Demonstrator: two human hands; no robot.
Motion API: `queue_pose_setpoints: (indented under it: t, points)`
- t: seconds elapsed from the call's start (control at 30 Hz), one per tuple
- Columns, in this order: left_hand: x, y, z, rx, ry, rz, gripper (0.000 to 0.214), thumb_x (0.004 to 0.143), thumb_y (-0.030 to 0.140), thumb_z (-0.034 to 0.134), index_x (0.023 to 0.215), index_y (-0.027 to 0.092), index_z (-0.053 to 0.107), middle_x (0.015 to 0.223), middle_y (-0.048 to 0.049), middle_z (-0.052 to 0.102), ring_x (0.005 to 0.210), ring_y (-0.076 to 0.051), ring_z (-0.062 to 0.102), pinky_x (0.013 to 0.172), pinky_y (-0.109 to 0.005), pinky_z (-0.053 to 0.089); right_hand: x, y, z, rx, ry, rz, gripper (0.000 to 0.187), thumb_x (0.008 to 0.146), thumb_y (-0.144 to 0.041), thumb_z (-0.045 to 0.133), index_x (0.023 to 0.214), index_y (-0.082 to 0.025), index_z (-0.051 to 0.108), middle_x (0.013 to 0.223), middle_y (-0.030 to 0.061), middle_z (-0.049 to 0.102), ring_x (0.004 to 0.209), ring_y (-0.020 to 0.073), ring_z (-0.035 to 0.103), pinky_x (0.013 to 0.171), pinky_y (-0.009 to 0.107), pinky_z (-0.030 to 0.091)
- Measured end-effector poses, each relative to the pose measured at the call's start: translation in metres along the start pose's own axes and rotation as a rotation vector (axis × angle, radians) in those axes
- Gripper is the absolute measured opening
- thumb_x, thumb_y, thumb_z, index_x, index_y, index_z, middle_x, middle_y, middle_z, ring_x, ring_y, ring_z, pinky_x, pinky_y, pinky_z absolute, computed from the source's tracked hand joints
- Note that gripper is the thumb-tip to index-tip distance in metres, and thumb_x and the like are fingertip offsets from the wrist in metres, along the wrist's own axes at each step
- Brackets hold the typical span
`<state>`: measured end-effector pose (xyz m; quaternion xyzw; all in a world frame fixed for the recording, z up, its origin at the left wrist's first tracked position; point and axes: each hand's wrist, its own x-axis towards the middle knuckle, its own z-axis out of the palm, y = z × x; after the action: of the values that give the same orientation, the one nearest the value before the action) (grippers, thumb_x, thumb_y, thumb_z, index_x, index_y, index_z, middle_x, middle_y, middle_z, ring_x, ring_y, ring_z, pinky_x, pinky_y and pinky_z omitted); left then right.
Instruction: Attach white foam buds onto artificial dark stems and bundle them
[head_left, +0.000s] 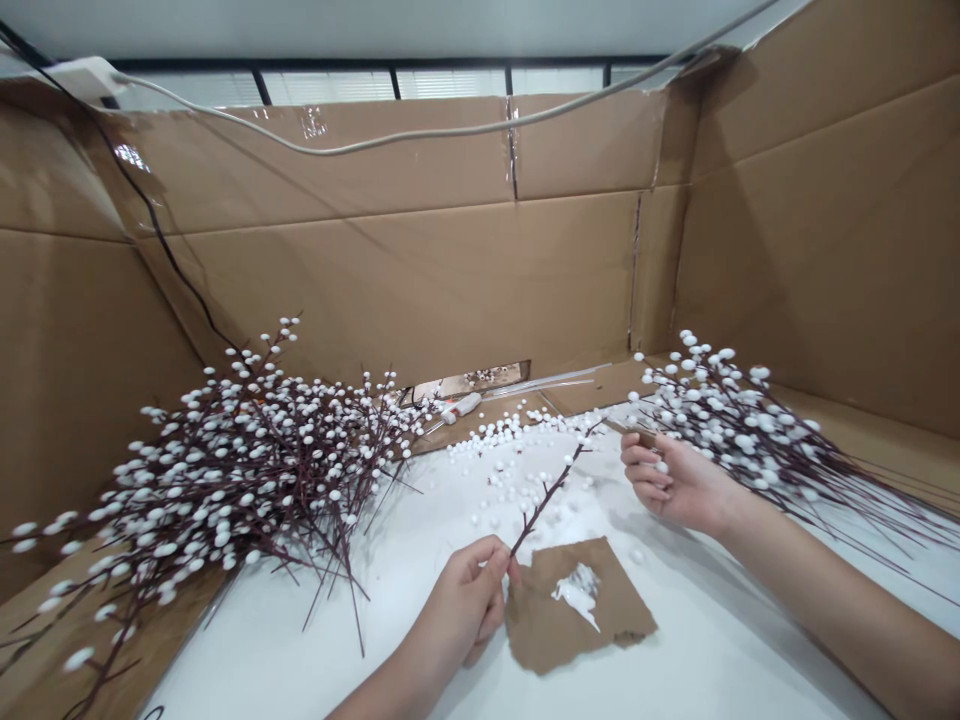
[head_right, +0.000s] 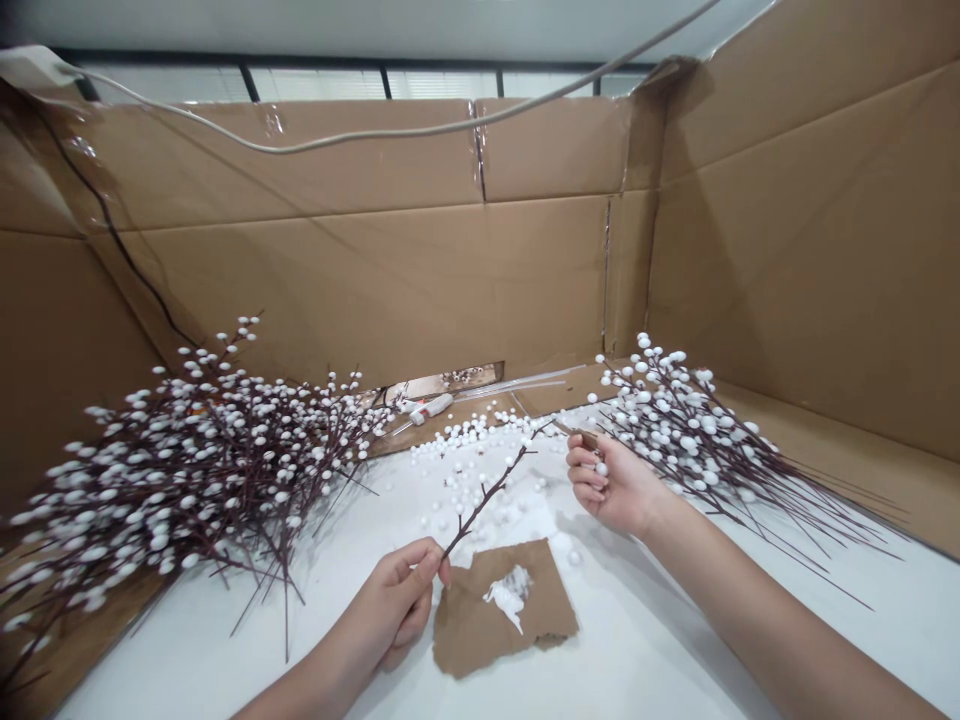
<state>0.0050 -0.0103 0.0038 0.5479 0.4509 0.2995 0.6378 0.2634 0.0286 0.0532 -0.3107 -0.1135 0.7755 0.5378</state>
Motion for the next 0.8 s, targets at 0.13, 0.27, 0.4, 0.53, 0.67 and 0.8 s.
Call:
queue_pose_setpoints:
  t: [0.13, 0.27, 0.4, 0.53, 0.67, 0.8]
  points:
    - [0.0, 0.001, 0.0, 0.002, -0.001, 0.0, 0.047, 0.064, 0.067, 0.048, 0.067, 0.021, 0.046, 0.027, 0.014, 0.027, 0.023, -0.002, 0.009, 0.026, -0.014, 0.009, 0.002, 0.001, 0.0, -0.026, -0.011, -0.008, 0.028, 0.091, -0.026, 0.028, 0.066, -0.02, 0.039, 0.039, -0.0096, 0.032, 0.026, 0.0039, 0.024, 0.03, 0.017, 0.013]
    - [0.001, 0.001, 0.0, -0.005, -0.001, 0.0, 0.045, 0.066, 0.066, 0.048, 0.068, 0.021, 0.046, 0.027, 0.0143, 0.026, 0.024, -0.002, 0.007, 0.026, -0.015, 0.009, 0.003, 0.002, -0.002, -0.077, -0.022, -0.017, 0.023, 0.089, -0.024, 0.034, 0.067, -0.02, 0.039, 0.04, -0.0097, 0.03, 0.027, 0.0039, 0.022, 0.031, 0.016, 0.014]
    - [0.001, 0.0, -0.001, -0.005, 0.008, 0.005, 0.043, 0.068, 0.064, 0.046, 0.069, 0.021, 0.047, 0.028, 0.0142, 0.026, 0.024, -0.002, 0.007, 0.026, -0.015, 0.009, 0.004, 0.004, -0.005, -0.171, -0.045, -0.036, 0.019, 0.086, -0.021, 0.038, 0.067, -0.02, 0.038, 0.042, -0.0099, 0.028, 0.029, 0.0042, 0.019, 0.031, 0.016, 0.015]
    - [-0.001, -0.001, -0.001, -0.016, 0.012, 0.016, 0.041, 0.071, 0.061, 0.045, 0.069, 0.021, 0.046, 0.029, 0.0137, 0.027, 0.025, -0.002, 0.008, 0.027, -0.015, 0.01, 0.005, 0.004, -0.005, -0.304, -0.072, -0.075, 0.02, 0.085, -0.023, 0.04, 0.066, -0.02, 0.036, 0.044, -0.0103, 0.024, 0.031, 0.0046, 0.015, 0.032, 0.016, 0.015]
    - [-0.004, 0.0, -0.001, -0.06, 0.027, 0.054, 0.038, 0.074, 0.058, 0.046, 0.07, 0.02, 0.047, 0.031, 0.0134, 0.025, 0.028, -0.002, 0.009, 0.029, -0.015, 0.012, 0.002, 0.005, -0.001, -0.509, -0.098, -0.034, 0.024, 0.083, -0.029, 0.044, 0.062, -0.02, 0.036, 0.045, -0.0107, 0.021, 0.034, 0.0043, 0.009, 0.032, 0.016, 0.01]
    - [-0.005, 0.001, -0.003, -0.156, 0.004, 0.103, 0.036, 0.076, 0.055, 0.046, 0.072, 0.019, 0.048, 0.032, 0.0118, 0.029, 0.03, -0.003, 0.011, 0.03, -0.015, 0.013, -0.008, 0.013, 0.006, -0.807, -0.167, 0.136, 0.032, 0.076, -0.029, 0.059, 0.054, -0.016, 0.04, 0.042, -0.0092, 0.027, 0.037, 0.0019, 0.012, 0.036, 0.017, 0.004]
